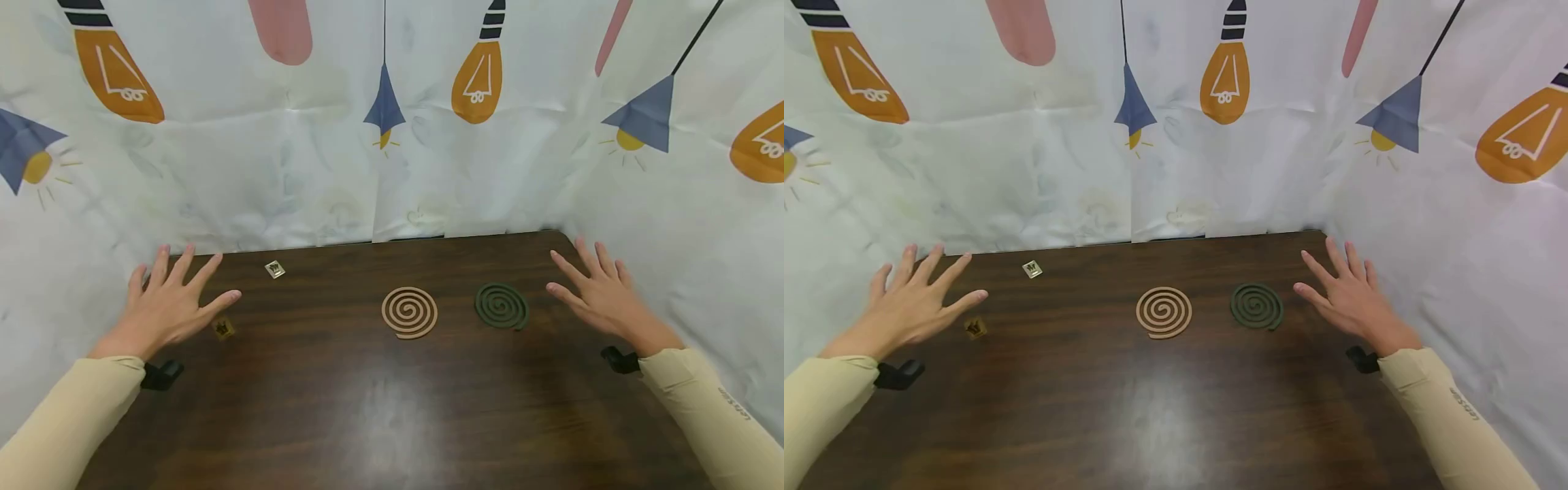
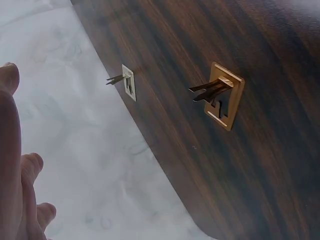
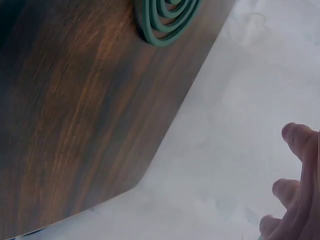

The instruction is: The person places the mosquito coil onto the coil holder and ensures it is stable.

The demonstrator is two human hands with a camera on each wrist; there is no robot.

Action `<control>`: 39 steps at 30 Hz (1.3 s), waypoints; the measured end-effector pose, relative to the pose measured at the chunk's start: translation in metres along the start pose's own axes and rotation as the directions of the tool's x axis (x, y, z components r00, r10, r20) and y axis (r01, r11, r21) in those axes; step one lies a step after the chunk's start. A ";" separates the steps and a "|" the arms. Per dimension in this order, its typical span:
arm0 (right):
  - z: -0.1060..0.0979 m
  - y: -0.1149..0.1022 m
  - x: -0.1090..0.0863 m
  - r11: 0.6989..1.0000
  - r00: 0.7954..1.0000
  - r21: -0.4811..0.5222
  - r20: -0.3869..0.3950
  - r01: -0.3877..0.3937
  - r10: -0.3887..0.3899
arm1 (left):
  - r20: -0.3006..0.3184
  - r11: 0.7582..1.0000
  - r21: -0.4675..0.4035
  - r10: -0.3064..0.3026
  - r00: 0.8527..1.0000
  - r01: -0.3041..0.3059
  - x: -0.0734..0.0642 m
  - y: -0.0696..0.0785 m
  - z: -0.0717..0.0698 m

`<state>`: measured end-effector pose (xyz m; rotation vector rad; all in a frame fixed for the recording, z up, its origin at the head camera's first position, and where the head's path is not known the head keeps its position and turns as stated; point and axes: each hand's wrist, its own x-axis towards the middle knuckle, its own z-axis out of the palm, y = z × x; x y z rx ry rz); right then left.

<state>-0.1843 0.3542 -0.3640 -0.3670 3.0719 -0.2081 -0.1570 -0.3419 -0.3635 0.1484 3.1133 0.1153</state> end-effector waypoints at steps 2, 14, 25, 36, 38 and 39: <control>0.001 -0.002 0.003 1.000 1.000 0.006 0.003 0.009 -0.009 | 0.014 1.000 0.004 0.006 1.000 -0.006 0.002 0.000 0.002; 0.003 -0.020 0.024 0.995 0.991 0.038 -0.100 0.097 -0.092 | 0.034 0.998 0.029 0.052 0.998 -0.053 0.022 0.004 0.000; 0.005 -0.044 0.048 0.940 0.976 0.291 -0.176 0.178 -0.130 | 0.068 0.997 0.038 0.068 0.995 -0.071 0.043 0.003 0.000; 0.018 -0.063 0.070 0.900 0.982 0.412 -0.174 0.140 -0.073 | 0.100 0.995 0.028 0.088 0.991 -0.091 0.064 0.005 0.003; 0.021 -0.067 0.074 0.891 0.982 0.432 -0.174 0.139 -0.069 | 0.113 0.996 0.030 0.084 0.990 -0.088 0.067 0.004 0.004; 0.023 -0.068 0.076 0.886 0.982 0.441 -0.175 0.142 -0.071 | 0.118 0.996 0.030 0.083 0.990 -0.087 0.068 0.004 0.005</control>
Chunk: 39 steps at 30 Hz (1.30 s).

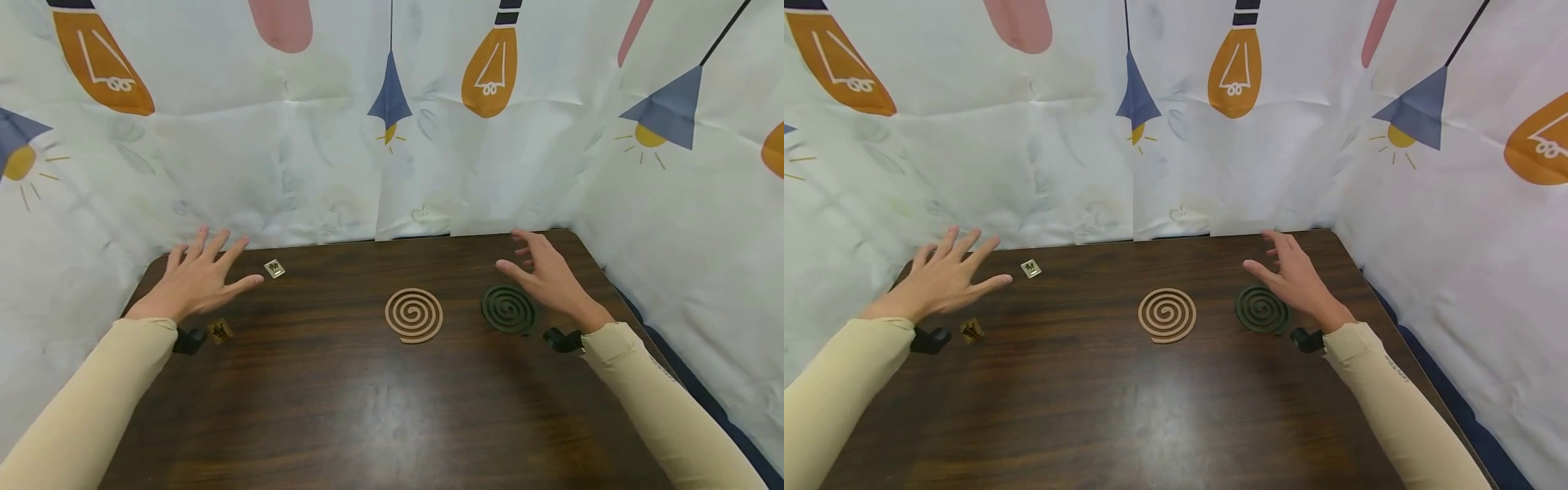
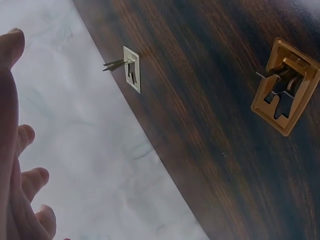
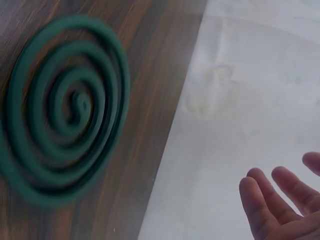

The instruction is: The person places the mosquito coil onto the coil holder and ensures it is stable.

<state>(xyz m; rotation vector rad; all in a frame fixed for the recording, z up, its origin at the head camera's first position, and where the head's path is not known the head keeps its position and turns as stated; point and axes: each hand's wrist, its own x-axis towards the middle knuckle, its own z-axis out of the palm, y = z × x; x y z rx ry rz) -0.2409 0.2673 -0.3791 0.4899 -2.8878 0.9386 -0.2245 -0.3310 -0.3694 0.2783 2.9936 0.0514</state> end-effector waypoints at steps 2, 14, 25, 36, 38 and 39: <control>0.004 -0.002 0.003 1.000 1.000 0.024 -0.001 0.000 0.000 | 0.001 1.000 0.005 0.004 1.000 -0.004 0.004 0.000 0.001; 0.036 -0.011 0.018 0.988 0.996 0.151 0.090 -0.041 0.028 | 0.027 0.999 -0.003 0.044 0.999 -0.044 0.028 0.006 0.007; 0.067 -0.021 0.027 0.968 0.985 0.233 0.163 -0.094 0.056 | 0.094 1.000 0.016 0.018 0.995 -0.020 0.038 -0.001 0.015; 0.091 -0.031 0.031 0.961 0.974 0.250 0.218 -0.119 0.064 | 0.181 0.999 0.031 0.004 0.983 -0.009 0.043 -0.005 0.022; 0.095 -0.032 0.031 0.959 0.971 0.251 0.226 -0.135 0.078 | 0.204 1.000 0.030 0.002 0.979 -0.008 0.045 -0.004 0.022; 0.097 -0.032 0.031 0.958 0.970 0.250 0.231 -0.140 0.081 | 0.216 1.000 0.027 0.002 0.976 -0.008 0.045 -0.004 0.023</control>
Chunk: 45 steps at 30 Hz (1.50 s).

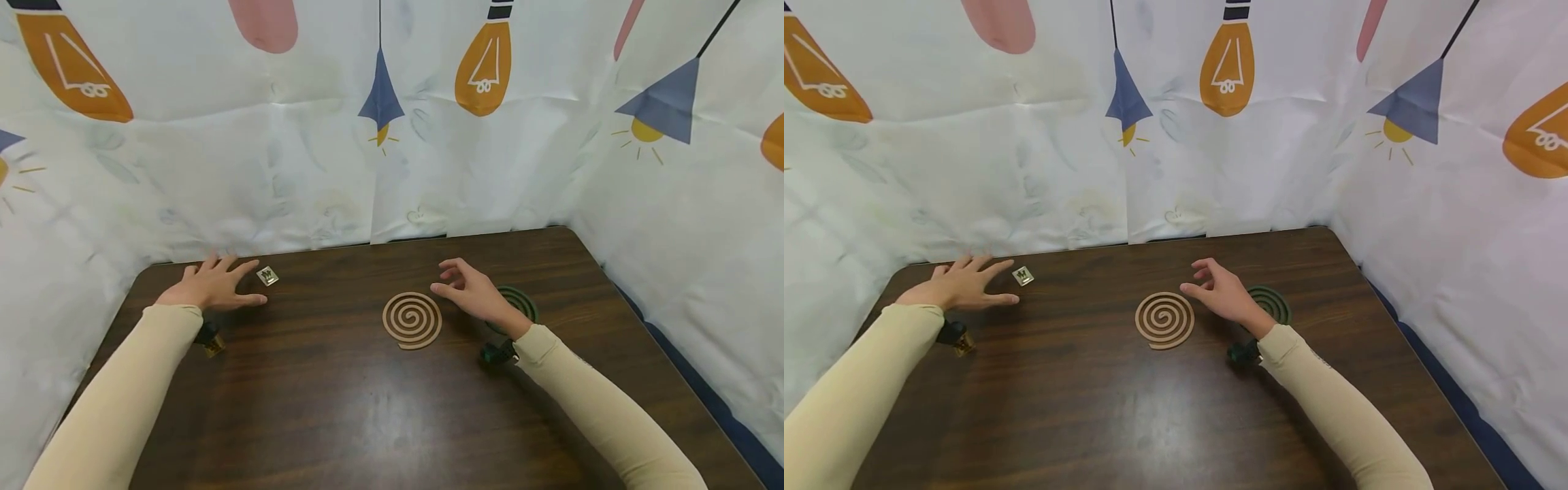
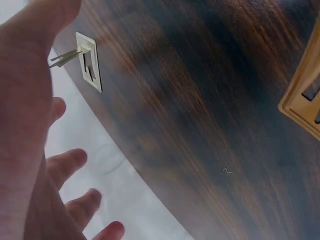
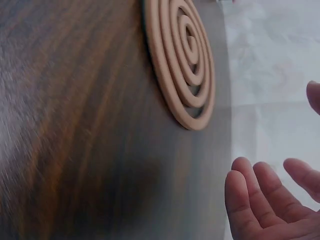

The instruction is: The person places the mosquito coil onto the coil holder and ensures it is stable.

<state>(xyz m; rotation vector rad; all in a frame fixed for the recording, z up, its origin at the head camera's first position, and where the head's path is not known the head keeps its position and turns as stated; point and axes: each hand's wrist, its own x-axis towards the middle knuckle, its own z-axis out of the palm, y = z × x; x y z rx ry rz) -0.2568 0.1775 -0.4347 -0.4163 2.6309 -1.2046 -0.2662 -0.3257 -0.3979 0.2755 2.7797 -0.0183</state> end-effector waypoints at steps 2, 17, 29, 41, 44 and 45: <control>0.004 0.001 0.001 1.000 1.000 -0.001 0.005 -0.007 0.007 | 0.019 1.000 0.002 0.001 1.000 -0.001 0.001 0.002 0.000; 0.024 0.003 0.007 0.999 0.999 -0.029 0.007 0.035 -0.034 | 0.115 1.000 -0.017 -0.018 0.993 0.021 0.009 0.001 0.005; 0.031 0.006 0.005 0.990 0.999 -0.143 -0.027 0.018 -0.022 | 0.097 0.999 -0.038 -0.025 0.995 0.029 0.011 0.010 0.009; 0.036 0.004 0.009 0.973 1.000 -0.229 0.027 0.003 0.003 | 0.019 0.999 -0.039 -0.023 1.000 0.024 0.017 0.021 0.024; 0.037 0.003 0.008 0.976 0.999 -0.219 0.031 -0.002 0.009 | 0.008 0.998 -0.054 -0.020 1.000 0.020 0.017 0.027 0.026; 0.037 0.002 0.008 0.976 0.999 -0.216 0.034 -0.005 0.013 | 0.003 0.998 -0.056 -0.018 1.000 0.019 0.018 0.028 0.027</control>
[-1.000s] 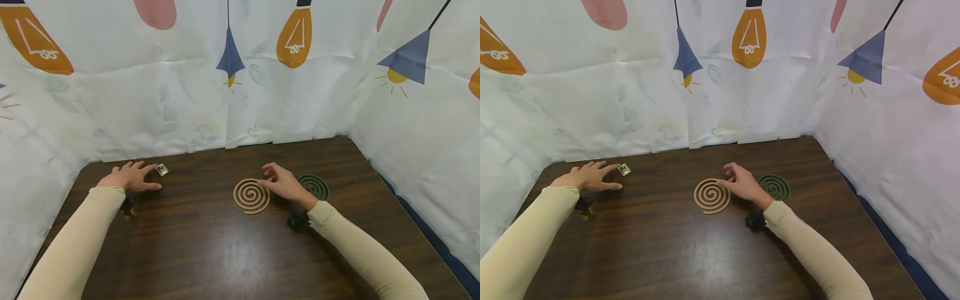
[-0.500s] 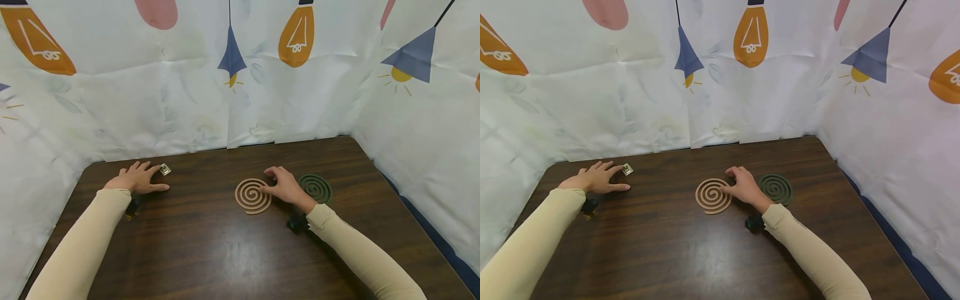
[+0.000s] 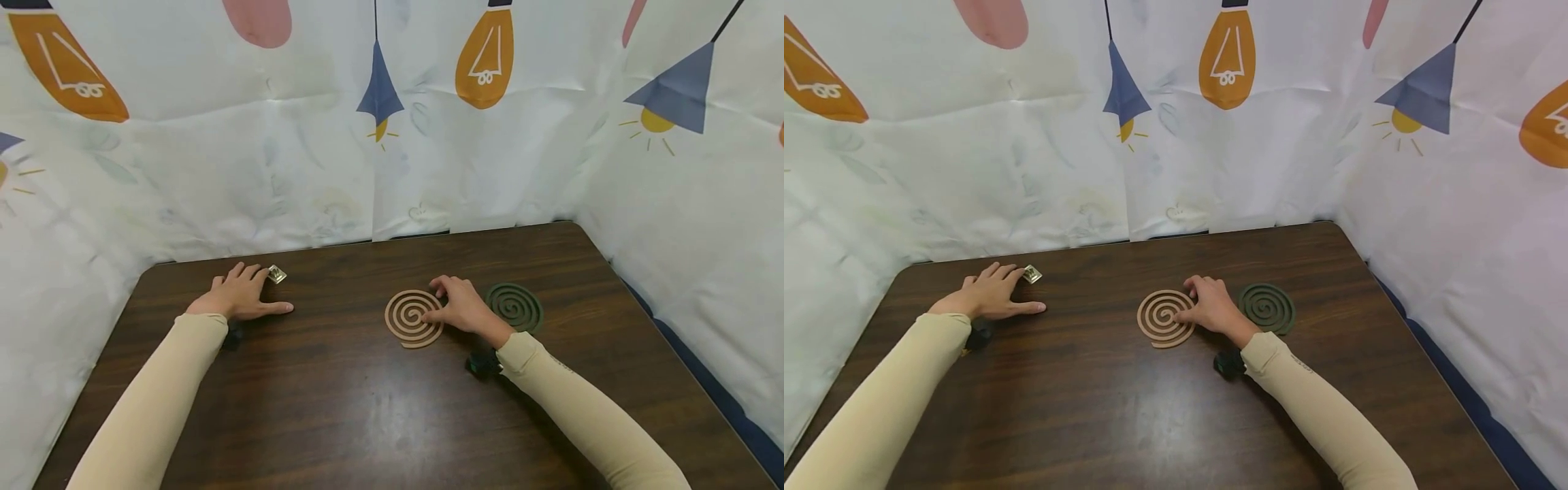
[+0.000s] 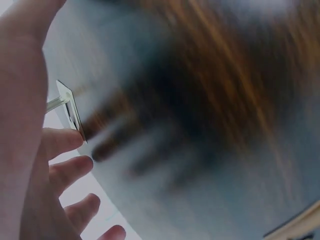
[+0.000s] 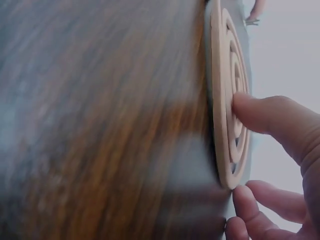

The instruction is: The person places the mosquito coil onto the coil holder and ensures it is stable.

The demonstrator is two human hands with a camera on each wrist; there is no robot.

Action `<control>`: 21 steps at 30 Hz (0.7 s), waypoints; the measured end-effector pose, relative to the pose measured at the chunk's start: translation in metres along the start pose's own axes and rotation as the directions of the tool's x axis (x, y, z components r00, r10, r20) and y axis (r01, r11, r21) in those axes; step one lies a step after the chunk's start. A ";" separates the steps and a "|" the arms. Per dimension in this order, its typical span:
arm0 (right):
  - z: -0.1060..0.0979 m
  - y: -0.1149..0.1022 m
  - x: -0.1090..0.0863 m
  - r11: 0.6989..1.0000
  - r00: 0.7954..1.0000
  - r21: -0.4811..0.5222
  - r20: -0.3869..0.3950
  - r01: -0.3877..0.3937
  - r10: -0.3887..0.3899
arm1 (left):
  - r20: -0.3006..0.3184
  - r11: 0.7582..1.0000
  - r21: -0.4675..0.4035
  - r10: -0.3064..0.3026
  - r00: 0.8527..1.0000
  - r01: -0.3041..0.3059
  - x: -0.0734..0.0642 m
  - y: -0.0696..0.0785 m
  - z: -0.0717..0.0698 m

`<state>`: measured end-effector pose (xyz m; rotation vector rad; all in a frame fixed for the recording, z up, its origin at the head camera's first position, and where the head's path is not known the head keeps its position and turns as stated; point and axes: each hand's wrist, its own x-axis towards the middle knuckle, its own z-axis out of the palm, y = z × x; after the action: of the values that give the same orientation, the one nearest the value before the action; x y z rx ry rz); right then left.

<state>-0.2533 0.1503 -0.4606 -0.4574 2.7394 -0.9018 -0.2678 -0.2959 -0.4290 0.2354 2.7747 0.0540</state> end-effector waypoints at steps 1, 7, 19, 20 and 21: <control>0.000 -0.001 0.000 1.000 1.000 0.004 0.005 -0.004 0.004 | -0.007 1.000 0.000 0.000 1.000 0.000 0.000 0.001 0.001; -0.003 -0.006 -0.002 0.999 0.999 0.030 0.027 -0.033 0.033 | -0.051 1.000 -0.011 -0.006 0.999 0.005 -0.001 0.007 0.008; 0.000 -0.004 -0.005 0.997 1.000 0.072 0.019 0.008 -0.010 | -0.116 0.997 -0.065 -0.038 0.993 0.031 -0.011 0.016 0.021; 0.000 -0.004 -0.006 0.996 1.000 0.084 0.022 0.007 -0.009 | -0.119 0.997 -0.070 -0.043 0.992 0.034 -0.012 0.017 0.022; 0.000 -0.005 -0.006 0.996 1.000 0.094 0.025 0.006 -0.008 | -0.121 0.997 -0.073 -0.046 0.992 0.038 -0.013 0.017 0.023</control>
<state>-0.2465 0.1487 -0.4572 -0.4579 2.6602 -1.0144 -0.2446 -0.2810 -0.4451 0.1603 2.8928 0.1615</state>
